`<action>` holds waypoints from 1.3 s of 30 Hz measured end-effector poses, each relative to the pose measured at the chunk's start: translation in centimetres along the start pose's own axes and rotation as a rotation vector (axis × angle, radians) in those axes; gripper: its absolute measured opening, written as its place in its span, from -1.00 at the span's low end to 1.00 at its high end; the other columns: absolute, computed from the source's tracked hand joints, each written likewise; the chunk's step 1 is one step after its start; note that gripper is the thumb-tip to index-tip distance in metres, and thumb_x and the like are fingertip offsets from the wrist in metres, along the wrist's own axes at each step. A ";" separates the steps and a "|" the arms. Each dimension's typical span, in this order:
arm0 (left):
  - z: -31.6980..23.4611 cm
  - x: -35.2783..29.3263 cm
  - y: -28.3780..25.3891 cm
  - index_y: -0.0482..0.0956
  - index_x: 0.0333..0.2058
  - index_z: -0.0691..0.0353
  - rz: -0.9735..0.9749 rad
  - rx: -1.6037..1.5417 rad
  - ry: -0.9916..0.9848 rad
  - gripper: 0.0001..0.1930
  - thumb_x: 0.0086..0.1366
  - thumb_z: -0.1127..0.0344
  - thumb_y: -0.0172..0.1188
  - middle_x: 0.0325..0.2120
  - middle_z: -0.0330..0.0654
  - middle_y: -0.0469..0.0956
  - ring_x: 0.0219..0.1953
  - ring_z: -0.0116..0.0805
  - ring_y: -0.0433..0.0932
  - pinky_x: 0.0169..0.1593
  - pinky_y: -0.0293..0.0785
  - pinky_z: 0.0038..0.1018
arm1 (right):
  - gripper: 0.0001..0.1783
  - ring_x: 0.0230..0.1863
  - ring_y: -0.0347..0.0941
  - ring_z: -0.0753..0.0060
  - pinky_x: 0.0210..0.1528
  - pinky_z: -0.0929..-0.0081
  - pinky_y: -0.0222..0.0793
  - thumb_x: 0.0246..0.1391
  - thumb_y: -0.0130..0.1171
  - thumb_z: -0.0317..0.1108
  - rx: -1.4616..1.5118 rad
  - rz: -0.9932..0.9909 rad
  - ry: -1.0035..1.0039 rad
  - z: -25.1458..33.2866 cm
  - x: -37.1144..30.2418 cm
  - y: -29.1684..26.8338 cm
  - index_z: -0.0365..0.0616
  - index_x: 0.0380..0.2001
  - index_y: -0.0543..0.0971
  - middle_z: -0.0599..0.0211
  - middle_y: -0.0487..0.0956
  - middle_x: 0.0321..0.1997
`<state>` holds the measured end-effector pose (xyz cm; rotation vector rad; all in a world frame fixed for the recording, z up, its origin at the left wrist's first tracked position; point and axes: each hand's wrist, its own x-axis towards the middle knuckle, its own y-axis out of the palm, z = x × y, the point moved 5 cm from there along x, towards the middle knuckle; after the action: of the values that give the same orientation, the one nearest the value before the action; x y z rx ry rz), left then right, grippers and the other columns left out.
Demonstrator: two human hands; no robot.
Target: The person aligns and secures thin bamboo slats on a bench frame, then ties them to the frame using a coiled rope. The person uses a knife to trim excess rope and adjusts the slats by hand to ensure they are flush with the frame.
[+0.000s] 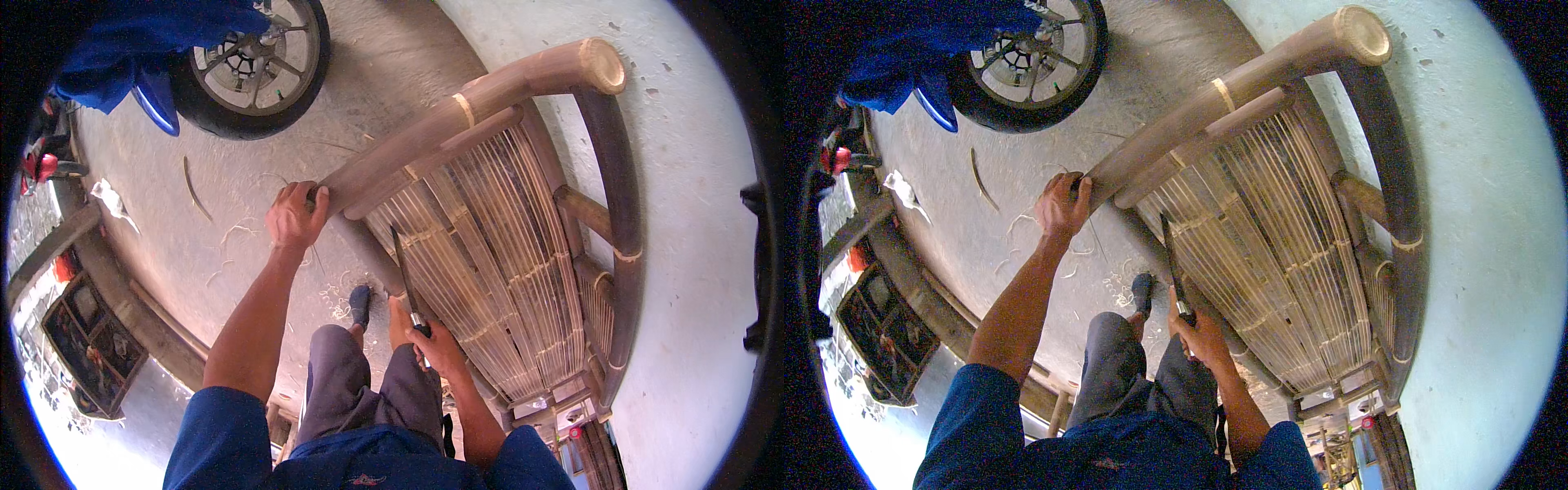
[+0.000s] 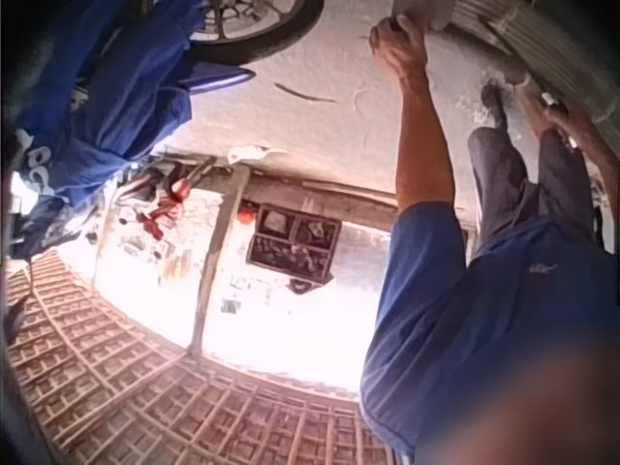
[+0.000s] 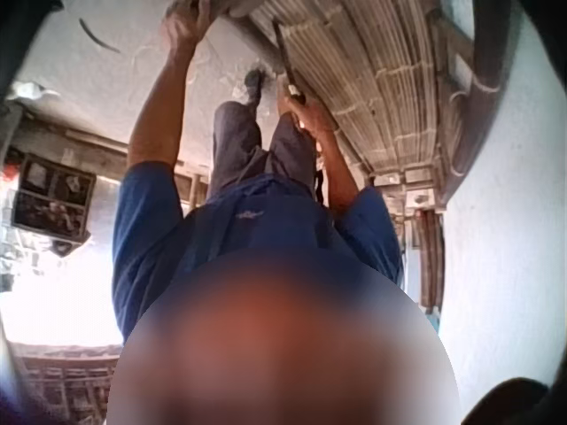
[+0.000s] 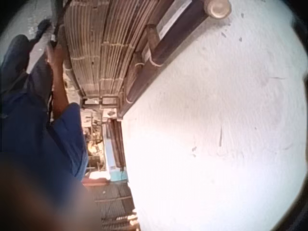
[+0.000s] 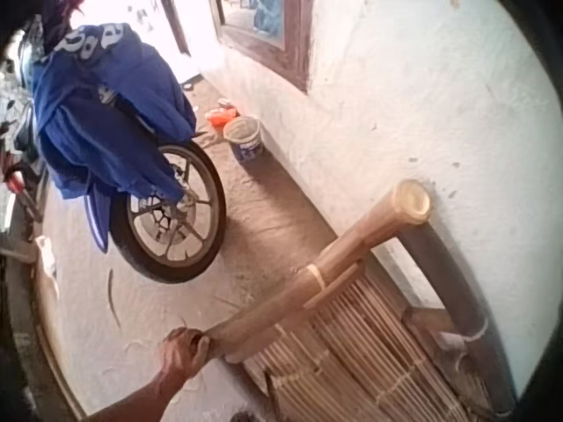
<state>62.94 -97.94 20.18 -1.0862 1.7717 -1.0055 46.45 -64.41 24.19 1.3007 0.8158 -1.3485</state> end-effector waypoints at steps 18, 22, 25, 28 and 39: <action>0.6 0.2 0.3 0.71 -0.20 0.17 0.026 -0.003 -0.041 -0.65 0.32 0.00 0.21 -0.25 -0.09 0.68 -0.13 -0.03 0.65 -0.06 0.56 -0.18 | -0.59 -0.68 0.41 0.54 -0.69 0.49 0.32 0.29 0.25 -0.04 0.100 -0.093 -0.074 0.5 -0.3 1.8 -0.20 -0.26 0.44 0.42 0.45 -0.63; 0.5 0.1 0.2 0.72 -0.19 0.17 0.018 0.006 -0.038 -0.64 0.31 -0.01 0.21 -0.25 -0.08 0.69 -0.13 -0.02 0.65 -0.06 0.56 -0.18 | -0.59 -0.69 0.40 0.54 -0.69 0.48 0.32 0.31 0.23 -0.04 -0.061 -0.190 -0.062 1.7 -0.1 -0.5 -0.22 -0.26 0.44 0.43 0.44 -0.63; 0.5 0.1 0.2 0.71 -0.19 0.18 0.014 0.007 -0.047 -0.63 0.32 -0.01 0.21 -0.24 -0.08 0.69 -0.12 -0.02 0.65 -0.05 0.56 -0.18 | -0.63 -0.72 0.39 0.53 -0.70 0.46 0.33 0.30 0.24 -0.07 0.003 -0.157 -0.070 2.4 0.7 -1.0 -0.16 -0.30 0.44 0.42 0.45 -0.63; 0.5 0.1 0.3 0.71 -0.19 0.17 0.025 0.001 -0.069 -0.63 0.31 -0.02 0.21 -0.24 -0.08 0.68 -0.12 -0.03 0.65 -0.04 0.56 -0.18 | -0.66 -0.73 0.40 0.51 -0.74 0.47 0.31 0.27 0.29 -0.08 0.314 -0.055 -0.010 1.9 1.3 -0.2 -0.11 -0.28 0.45 0.42 0.46 -0.61; 0.6 0.2 0.4 0.71 -0.18 0.18 -0.008 -0.009 -0.029 -0.64 0.31 0.00 0.21 -0.26 -0.06 0.68 -0.14 -0.01 0.65 -0.06 0.56 -0.18 | -0.66 -0.72 0.42 0.51 -0.76 0.49 0.30 0.23 0.33 -0.12 0.504 -0.042 -0.058 2.1 3.0 1.1 -0.11 -0.23 0.46 0.40 0.49 -0.60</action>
<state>63.31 -98.17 19.56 -1.1092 1.7520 -0.9826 47.41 -67.35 21.84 1.6234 0.4764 -1.6849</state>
